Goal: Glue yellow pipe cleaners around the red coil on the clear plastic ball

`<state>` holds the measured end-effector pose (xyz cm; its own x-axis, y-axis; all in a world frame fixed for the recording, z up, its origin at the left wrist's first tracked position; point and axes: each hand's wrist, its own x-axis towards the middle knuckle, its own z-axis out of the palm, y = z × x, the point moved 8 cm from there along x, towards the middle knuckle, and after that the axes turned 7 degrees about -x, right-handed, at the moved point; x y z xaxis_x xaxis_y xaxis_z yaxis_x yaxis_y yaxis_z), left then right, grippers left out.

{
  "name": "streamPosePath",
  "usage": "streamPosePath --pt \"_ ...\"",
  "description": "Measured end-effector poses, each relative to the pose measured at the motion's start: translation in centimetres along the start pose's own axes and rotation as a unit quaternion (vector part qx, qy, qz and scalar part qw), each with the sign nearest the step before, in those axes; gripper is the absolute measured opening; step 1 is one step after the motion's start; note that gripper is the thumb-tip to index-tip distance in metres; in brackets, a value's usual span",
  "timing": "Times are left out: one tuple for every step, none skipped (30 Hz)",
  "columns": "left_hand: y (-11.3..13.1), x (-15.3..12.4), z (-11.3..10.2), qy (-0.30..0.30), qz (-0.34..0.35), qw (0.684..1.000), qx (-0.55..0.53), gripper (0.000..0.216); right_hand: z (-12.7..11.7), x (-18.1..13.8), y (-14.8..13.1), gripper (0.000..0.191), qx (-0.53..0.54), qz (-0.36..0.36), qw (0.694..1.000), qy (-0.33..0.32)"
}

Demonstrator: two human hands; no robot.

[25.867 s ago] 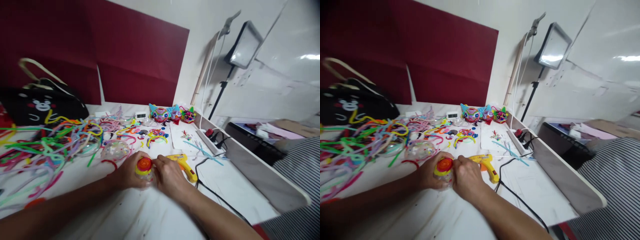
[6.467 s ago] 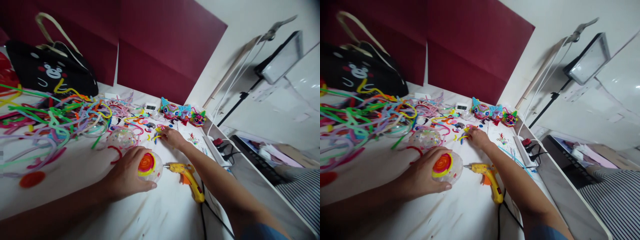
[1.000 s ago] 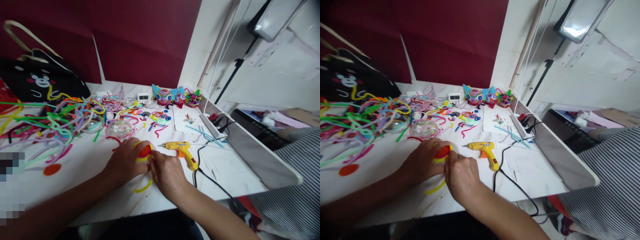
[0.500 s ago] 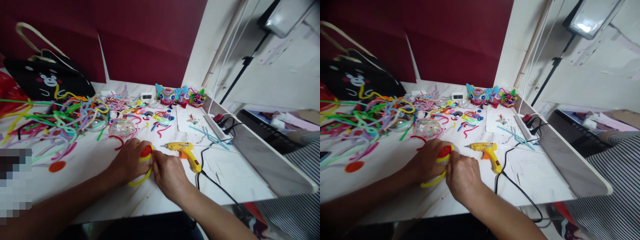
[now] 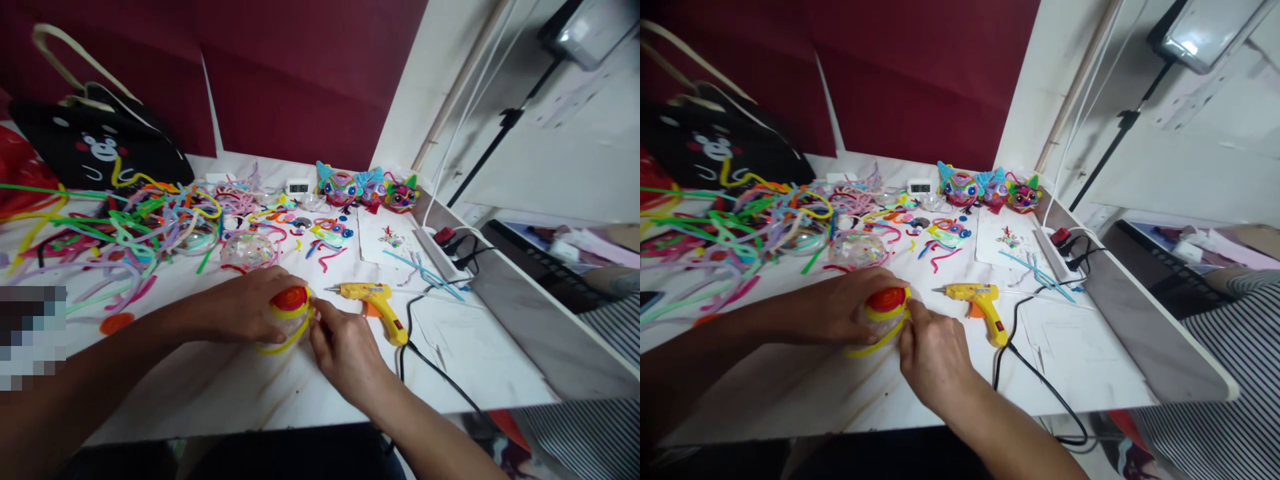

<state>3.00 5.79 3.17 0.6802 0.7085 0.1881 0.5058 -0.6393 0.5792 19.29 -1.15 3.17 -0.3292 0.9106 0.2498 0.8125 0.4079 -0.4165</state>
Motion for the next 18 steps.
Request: streamPosePath --pt "-0.3 0.1 -0.4 0.007 0.013 1.000 -0.002 0.066 0.0 0.0 0.1 0.045 0.010 -0.003 1.000 0.008" --pt "-0.5 0.2 -0.4 0.000 0.025 1.000 -0.010 0.068 0.0 -0.1 0.2 0.044 0.017 -0.006 1.000 0.017" --pt "-0.6 0.2 -0.5 -0.005 0.038 0.999 -0.023 0.069 -0.1 -0.1 0.3 0.044 0.022 -0.009 0.999 0.025" --pt "-0.7 0.3 -0.6 -0.010 0.046 0.998 -0.038 0.067 0.0 -0.2 0.3 0.044 0.026 -0.011 0.999 0.032" --pt "-0.8 0.3 -0.6 -0.020 0.048 0.997 -0.054 0.064 0.0 -0.3 0.3 0.044 0.029 -0.015 0.999 0.038" --pt "-0.8 0.2 -0.6 -0.027 0.049 0.996 -0.069 0.061 0.0 -0.3 0.4 0.044 0.031 -0.018 0.998 0.046" --pt "-0.8 0.2 -0.7 -0.030 0.047 0.995 -0.083 0.058 -0.1 -0.4 0.3 0.043 0.034 -0.023 0.998 0.054" --pt "-0.8 0.1 -0.7 -0.031 0.045 0.994 -0.092 0.057 -0.2 -0.5 0.3 0.042 0.037 -0.028 0.997 0.065" --pt "-0.8 0.0 -0.7 -0.030 0.044 0.994 -0.097 0.058 -0.3 -0.6 0.2 0.041 0.040 -0.035 0.996 0.078" --pt "-0.9 -0.2 -0.8 -0.026 0.042 0.994 -0.097 0.061 -0.5 -0.7 0.1 0.040 0.042 -0.042 0.994 0.091" --pt "-1.0 -0.3 -0.8 -0.019 0.040 0.995 -0.094 0.063 -0.7 -0.8 -0.1 0.038 0.045 -0.049 0.992 0.104" --pt "-1.2 -0.4 -0.7 -0.014 0.037 0.995 -0.091 0.066 -0.9 -0.9 -0.2 0.037 0.047 -0.055 0.991 0.115" --pt "-1.5 -0.5 -0.5 -0.011 0.034 0.995 -0.090 0.068 -1.0 -1.0 -0.4 0.035 0.046 -0.061 0.989 0.127" --pt "-1.8 -0.6 -0.3 -0.010 0.033 0.995 -0.091 0.069 -1.2 -1.0 -0.5 0.034 0.043 -0.066 0.987 0.139" --pt "-2.0 -0.7 0.0 -0.005 0.036 0.995 -0.097 0.069 -1.4 -1.1 -0.8 0.032 0.038 -0.071 0.985 0.151" --pt "-2.2 -0.9 0.2 0.004 0.042 0.994 -0.105 0.069 -1.6 -1.2 -1.0 0.031 0.032 -0.077 0.984 0.160" --pt "-2.4 -1.0 0.4 0.013 0.048 0.992 -0.115 0.069 -1.7 -1.2 -1.2 0.030 0.027 -0.082 0.982 0.166" --pt "-2.5 -1.1 0.5 0.028 0.053 0.990 -0.125 0.069 -1.7 -1.2 -1.4 0.030 0.022 -0.087 0.981 0.170"
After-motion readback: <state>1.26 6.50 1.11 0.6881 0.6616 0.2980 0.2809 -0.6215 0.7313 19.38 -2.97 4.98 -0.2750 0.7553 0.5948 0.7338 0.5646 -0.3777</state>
